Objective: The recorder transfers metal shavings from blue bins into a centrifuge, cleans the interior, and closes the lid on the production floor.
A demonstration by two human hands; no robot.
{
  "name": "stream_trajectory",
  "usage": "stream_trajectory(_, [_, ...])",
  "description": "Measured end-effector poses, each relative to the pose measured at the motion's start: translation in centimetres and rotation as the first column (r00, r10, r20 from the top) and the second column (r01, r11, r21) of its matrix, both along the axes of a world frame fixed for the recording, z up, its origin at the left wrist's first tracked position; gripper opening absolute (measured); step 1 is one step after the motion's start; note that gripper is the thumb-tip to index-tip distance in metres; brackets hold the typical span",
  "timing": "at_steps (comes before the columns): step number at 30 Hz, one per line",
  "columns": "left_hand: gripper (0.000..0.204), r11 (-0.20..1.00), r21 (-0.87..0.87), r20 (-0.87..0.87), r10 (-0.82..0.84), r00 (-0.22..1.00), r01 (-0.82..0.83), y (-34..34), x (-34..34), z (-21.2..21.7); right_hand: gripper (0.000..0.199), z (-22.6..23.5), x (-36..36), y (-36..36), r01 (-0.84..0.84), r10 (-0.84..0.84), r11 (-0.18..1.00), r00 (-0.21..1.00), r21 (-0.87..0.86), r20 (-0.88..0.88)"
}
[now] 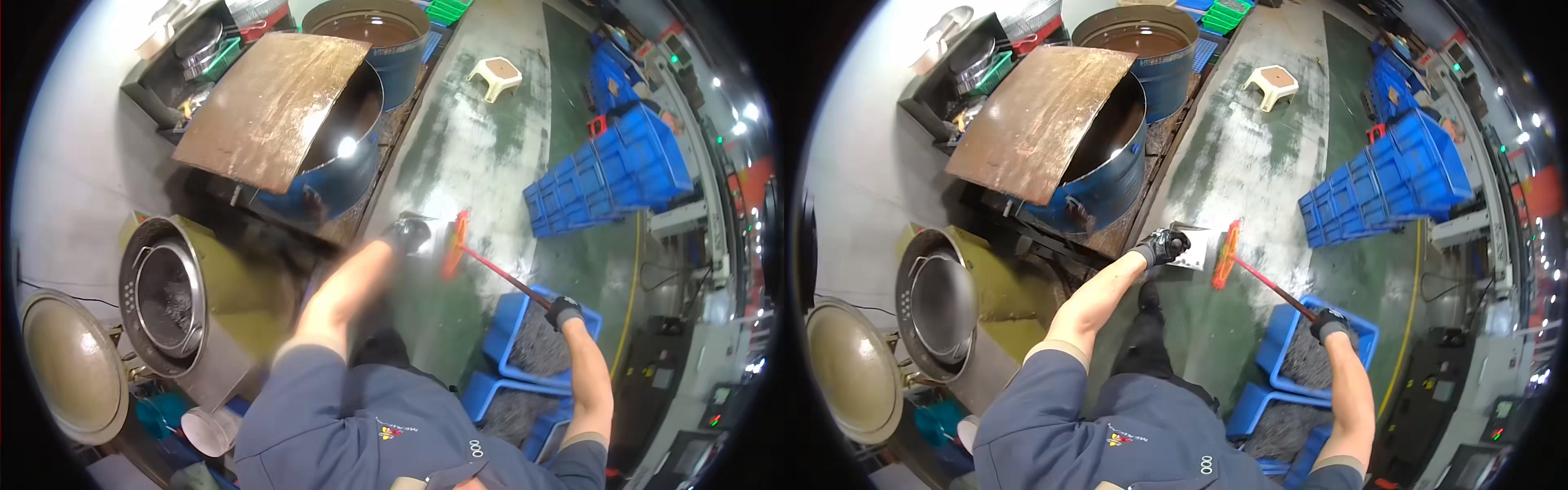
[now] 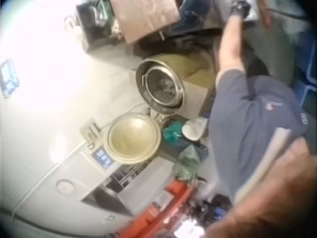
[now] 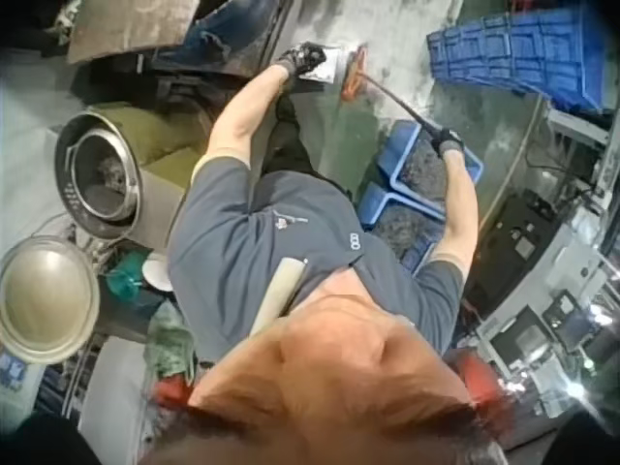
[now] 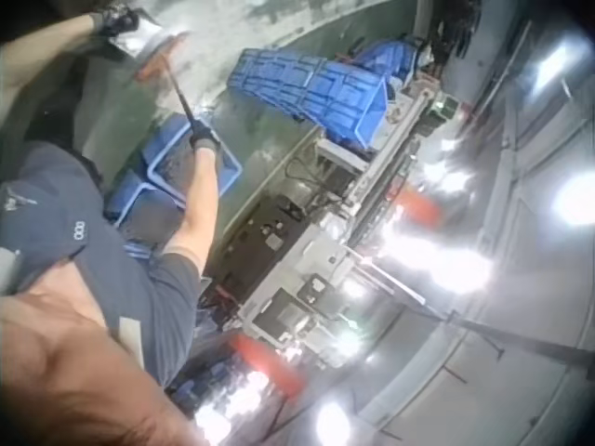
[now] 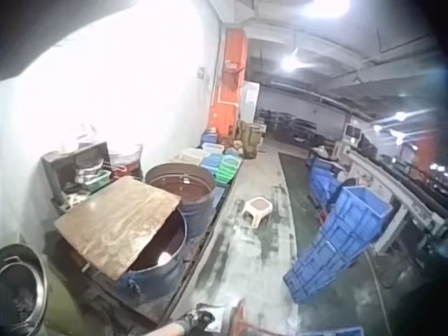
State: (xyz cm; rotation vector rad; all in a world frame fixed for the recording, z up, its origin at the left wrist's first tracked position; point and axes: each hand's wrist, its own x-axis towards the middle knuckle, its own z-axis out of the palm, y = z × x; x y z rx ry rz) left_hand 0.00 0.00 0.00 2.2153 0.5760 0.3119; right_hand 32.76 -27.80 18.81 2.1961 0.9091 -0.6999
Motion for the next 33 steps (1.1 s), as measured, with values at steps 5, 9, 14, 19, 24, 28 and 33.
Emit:
stream_trajectory(5, [0.027, 0.98, -0.007, -0.055, 0.198, 0.979, -0.198, 12.8, 2.2, -7.1, 0.027, 3.3, 3.5, 23.4, -0.364, 0.364, 0.93, 0.898, -0.049, 0.248])
stream_trajectory(9, [0.022, 0.978, -0.015, -0.242, 0.196, 0.95, -0.206, 17.0, 3.2, -1.9, 0.032, 4.6, 4.4, 36.1, -0.381, 0.408, 0.911, 0.889, -0.156, 0.206])
stream_trajectory(14, [0.027, 0.906, -0.192, -0.35, 0.296, 0.889, -0.377, 22.0, 4.8, -4.8, 0.035, 4.6, 1.8, 48.8, -0.556, 0.578, 0.814, 0.752, -0.167, 0.316])
stream_trajectory(19, [0.039, 0.477, -0.466, -0.001, 0.842, 0.54, -0.745, 23.3, 6.2, -9.6, 0.012, 2.6, 0.2, 60.1, -0.996, 0.871, 0.087, 0.075, -0.002, 0.486])
stream_trajectory(24, [0.049, 0.135, -0.304, -0.097, 0.98, 0.172, -0.943, 14.5, 2.0, -6.6, 0.022, 0.8, -9.3, 59.9, -0.751, 0.823, -0.446, -0.132, 0.486, 0.552])
stream_trajectory(28, [0.032, 0.139, -0.267, -0.179, 0.965, 0.191, -0.954, 3.3, -4.8, -7.2, 0.015, -19.6, -0.2, 60.1, -0.393, 0.858, -0.513, -0.253, 0.763, 0.446])
stream_trajectory(33, [0.041, -0.697, 0.06, -0.597, 0.548, -0.586, -0.714, -24.2, -5.9, -10.4, 0.037, -25.3, -1.3, 43.4, -0.74, 0.596, 0.666, 0.456, 0.09, -0.661])
